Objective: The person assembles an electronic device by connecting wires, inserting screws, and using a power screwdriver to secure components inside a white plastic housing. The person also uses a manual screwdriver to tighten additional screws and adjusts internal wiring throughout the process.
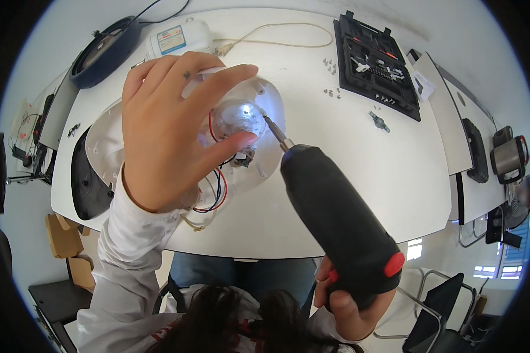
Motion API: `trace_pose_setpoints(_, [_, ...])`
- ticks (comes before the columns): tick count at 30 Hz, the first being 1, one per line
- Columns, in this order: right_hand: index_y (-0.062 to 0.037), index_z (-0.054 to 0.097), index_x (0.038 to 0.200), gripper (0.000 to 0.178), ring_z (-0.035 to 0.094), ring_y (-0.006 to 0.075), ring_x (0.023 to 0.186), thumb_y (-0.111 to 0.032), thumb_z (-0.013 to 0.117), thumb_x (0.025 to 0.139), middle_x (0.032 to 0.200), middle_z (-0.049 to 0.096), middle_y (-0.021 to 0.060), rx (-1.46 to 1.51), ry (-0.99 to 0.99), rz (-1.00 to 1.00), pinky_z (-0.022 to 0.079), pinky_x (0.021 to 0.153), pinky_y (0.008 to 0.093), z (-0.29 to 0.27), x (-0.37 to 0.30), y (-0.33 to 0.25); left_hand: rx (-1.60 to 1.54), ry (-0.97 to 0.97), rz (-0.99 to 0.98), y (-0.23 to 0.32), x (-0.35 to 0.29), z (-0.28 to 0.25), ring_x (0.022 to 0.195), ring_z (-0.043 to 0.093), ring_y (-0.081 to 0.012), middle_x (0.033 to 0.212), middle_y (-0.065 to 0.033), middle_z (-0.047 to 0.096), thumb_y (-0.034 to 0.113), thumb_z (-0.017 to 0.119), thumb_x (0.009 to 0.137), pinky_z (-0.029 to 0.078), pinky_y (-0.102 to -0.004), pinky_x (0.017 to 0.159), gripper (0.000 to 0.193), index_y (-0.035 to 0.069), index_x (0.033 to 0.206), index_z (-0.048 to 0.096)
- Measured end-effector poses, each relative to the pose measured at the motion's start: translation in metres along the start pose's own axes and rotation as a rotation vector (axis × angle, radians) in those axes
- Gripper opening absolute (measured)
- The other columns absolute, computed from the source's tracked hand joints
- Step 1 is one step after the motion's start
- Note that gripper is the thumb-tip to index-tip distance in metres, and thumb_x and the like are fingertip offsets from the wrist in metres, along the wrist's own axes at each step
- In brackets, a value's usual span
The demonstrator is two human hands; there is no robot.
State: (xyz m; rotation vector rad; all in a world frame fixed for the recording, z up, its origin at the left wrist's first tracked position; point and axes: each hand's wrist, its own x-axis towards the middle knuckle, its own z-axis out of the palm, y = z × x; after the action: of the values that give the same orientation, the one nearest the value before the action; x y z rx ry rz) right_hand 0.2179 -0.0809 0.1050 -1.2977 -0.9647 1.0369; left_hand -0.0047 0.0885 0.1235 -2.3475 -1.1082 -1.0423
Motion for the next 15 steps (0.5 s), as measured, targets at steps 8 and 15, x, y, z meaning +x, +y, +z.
trace_pose_setpoints(8, [0.0117,0.039,0.129,0.067,0.054,0.0179,0.044,-0.027,0.067,0.081,0.082,0.060,0.0237,0.089,0.044,-0.144,0.042,0.041,0.0248,-0.001,0.011,0.014,-0.003,0.053,-0.015,-0.001,-0.005,0.006,0.092,0.057,-0.0228,0.101,-0.0026,0.063,0.033,0.085,0.052,0.038,-0.0390,0.086,0.060,0.020,0.108,0.069])
trace_pose_setpoints(15, [0.0102,0.042,0.128,0.078,0.051,0.0163,0.039,-0.042,0.074,0.080,0.077,0.059,0.0214,-0.040,0.027,-0.165,0.038,0.038,0.0243,-0.004,0.017,0.010,0.063,-0.008,-0.021,0.000,-0.006,0.006,0.093,0.056,-0.0203,0.101,-0.0017,0.061,0.030,0.086,0.053,0.037,-0.0377,0.087,0.058,0.020,0.107,0.068])
